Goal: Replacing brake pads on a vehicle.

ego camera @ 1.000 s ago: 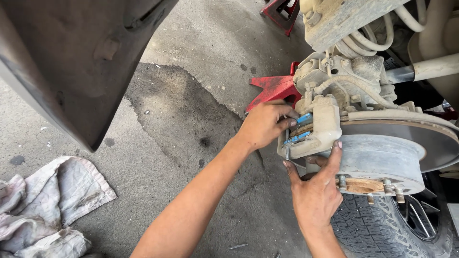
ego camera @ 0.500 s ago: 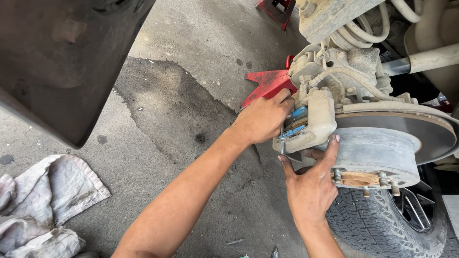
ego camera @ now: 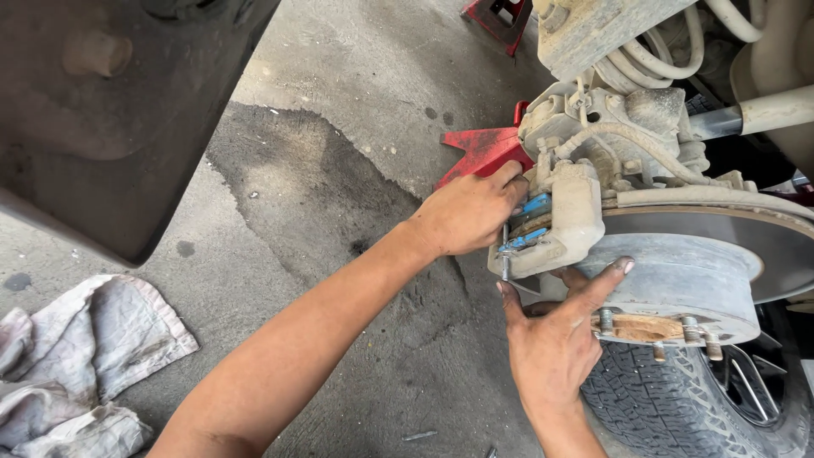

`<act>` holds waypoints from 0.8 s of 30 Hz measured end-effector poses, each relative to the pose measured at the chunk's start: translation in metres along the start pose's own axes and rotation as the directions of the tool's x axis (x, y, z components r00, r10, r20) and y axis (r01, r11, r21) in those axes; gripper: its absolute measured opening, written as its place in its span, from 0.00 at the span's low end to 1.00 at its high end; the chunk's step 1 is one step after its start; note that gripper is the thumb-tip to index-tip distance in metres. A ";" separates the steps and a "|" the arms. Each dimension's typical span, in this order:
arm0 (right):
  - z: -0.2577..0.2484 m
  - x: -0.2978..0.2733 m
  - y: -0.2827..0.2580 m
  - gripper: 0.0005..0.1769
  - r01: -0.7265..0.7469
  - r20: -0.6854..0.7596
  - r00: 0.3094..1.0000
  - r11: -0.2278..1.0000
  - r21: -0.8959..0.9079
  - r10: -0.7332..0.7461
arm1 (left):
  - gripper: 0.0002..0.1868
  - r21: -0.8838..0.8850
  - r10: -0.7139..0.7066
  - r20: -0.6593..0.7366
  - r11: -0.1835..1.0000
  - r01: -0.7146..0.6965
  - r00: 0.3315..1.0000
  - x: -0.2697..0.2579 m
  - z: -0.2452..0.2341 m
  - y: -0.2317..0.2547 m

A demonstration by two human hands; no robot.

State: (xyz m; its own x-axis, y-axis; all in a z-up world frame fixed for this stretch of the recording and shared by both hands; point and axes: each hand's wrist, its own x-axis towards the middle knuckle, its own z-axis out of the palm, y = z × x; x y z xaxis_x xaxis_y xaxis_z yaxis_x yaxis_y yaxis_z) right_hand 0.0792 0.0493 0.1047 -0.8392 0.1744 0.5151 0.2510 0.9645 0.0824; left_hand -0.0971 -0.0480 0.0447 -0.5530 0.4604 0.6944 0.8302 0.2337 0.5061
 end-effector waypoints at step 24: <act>-0.018 0.002 -0.007 0.73 0.055 0.045 0.998 0.983 -0.178 -0.048 | 0.09 -0.636 -0.529 0.302 0.508 0.581 0.793 -0.020 0.044 -0.017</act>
State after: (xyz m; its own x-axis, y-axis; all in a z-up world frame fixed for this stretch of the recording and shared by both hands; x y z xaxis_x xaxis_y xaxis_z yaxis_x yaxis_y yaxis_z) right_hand 0.0839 0.0395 0.1204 -0.8711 0.1369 0.4716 0.2861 0.9220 0.2608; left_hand -0.0968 -0.0234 0.0002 -0.8565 0.5000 0.1280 0.0551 -0.1578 0.9859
